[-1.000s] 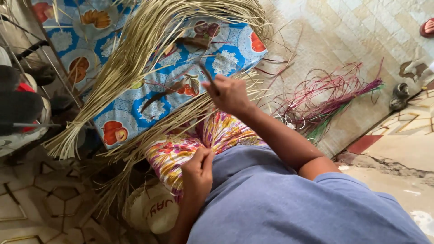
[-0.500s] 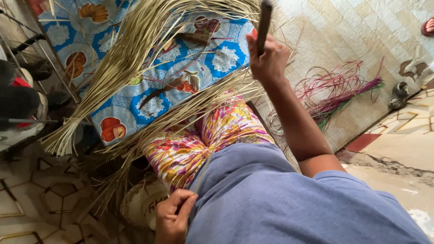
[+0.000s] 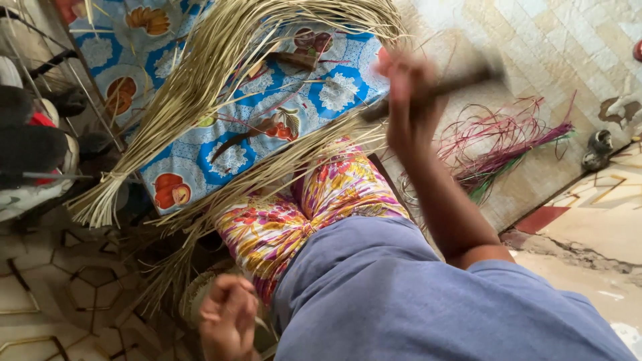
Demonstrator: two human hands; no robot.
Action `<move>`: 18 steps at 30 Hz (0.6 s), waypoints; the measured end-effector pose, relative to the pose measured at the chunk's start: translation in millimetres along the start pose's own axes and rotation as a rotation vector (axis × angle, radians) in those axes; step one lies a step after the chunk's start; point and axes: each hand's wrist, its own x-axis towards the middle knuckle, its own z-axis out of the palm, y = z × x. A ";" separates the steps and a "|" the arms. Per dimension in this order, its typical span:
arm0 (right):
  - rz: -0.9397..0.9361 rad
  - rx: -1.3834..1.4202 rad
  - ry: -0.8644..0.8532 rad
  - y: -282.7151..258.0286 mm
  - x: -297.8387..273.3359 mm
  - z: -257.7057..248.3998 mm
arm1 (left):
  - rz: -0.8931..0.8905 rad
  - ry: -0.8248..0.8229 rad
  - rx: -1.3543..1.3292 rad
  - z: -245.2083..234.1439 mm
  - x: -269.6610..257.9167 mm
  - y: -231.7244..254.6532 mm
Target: Assembling and trimming straw bundles to create a broom or similar structure.
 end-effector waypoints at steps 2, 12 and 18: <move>0.017 0.591 -0.131 -20.3 -41.9 -4.4 | -0.029 -0.099 -0.487 2.2 16.2 -4.6; -0.753 0.680 -0.354 -86.5 -44.7 12.6 | -0.359 -0.244 -0.463 68.1 21.6 6.2; -0.773 0.664 -0.322 -91.3 -40.5 13.0 | -0.396 -0.268 -0.426 79.7 17.8 12.7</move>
